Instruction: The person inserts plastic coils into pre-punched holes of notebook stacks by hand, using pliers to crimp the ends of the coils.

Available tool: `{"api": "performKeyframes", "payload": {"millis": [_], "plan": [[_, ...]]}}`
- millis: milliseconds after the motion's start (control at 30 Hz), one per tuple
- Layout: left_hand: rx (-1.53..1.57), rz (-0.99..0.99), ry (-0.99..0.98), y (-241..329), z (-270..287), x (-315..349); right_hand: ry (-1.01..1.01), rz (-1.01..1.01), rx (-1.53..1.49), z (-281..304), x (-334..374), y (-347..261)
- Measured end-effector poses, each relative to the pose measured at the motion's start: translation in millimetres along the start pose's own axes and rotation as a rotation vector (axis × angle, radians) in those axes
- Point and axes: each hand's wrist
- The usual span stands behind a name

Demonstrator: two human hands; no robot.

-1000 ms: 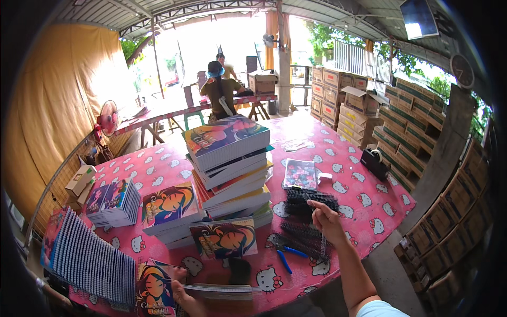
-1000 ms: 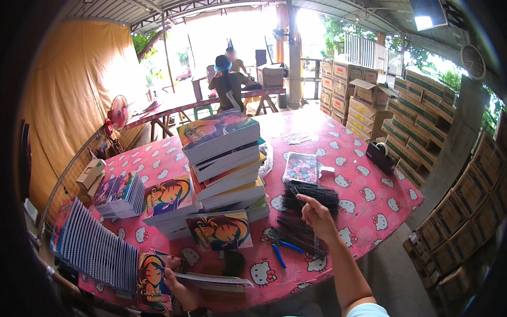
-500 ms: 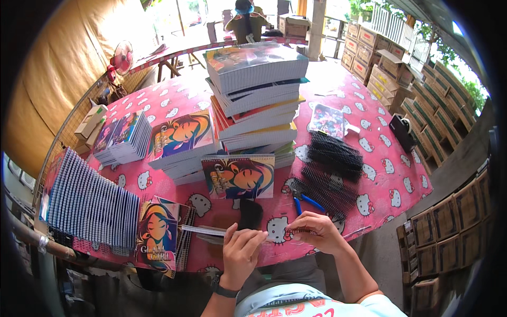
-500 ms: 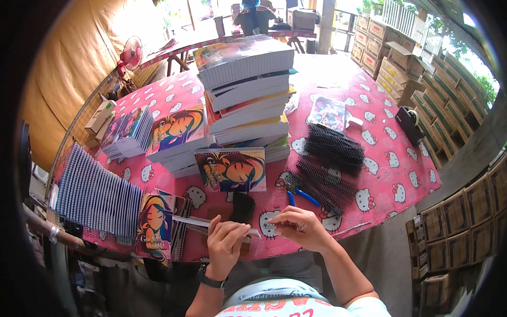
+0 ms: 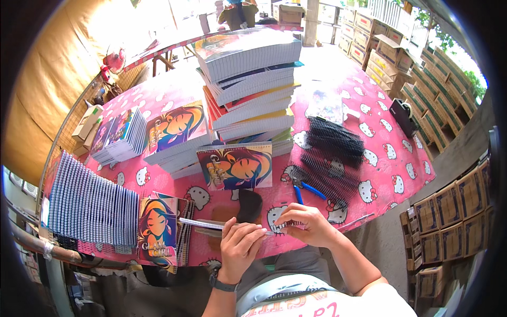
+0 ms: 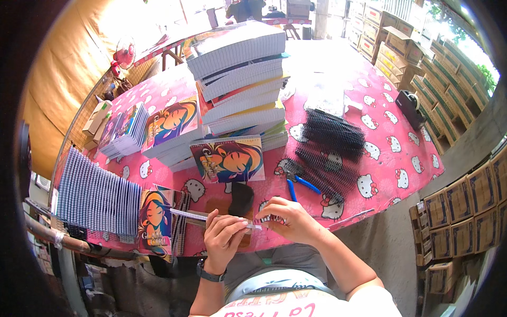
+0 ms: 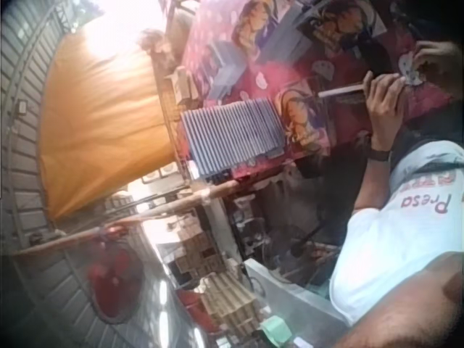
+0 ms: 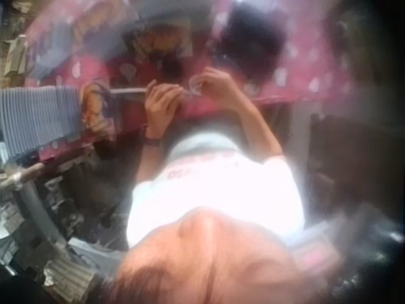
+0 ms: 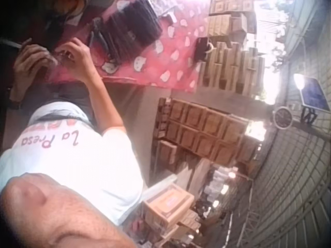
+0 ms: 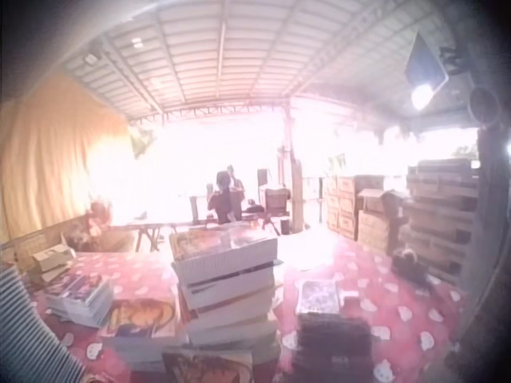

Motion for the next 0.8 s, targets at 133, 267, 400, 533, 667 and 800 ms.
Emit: {"api": "performKeyframes", "payload": {"millis": [133,267,400,533,667,800], "plan": [[0.015,0.015,-0.007,2,2,1,-0.042,0.011,0.044,0,-2,-5],[0.017,0.026,-0.006,4,4,6,-0.117,0.033,0.018,-2,-3,-5],[0.019,0.032,-0.006,6,3,10,-0.125,0.099,0.048,-4,-3,-3],[0.015,0.034,-0.005,7,3,12,-0.109,0.149,0.078,-9,-3,-2],[0.008,0.031,0.004,7,3,15,-0.125,0.151,0.1,-12,-2,-1],[-0.002,0.039,0.016,8,2,16,-0.159,0.126,0.116,-9,1,-4]]}}
Point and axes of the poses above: each hand's wrist, its own x-axis away from the middle knuckle, its own z-axis out of the back of the hand, y = z × x, and after that the axes turned 1 degree about z, right-handed
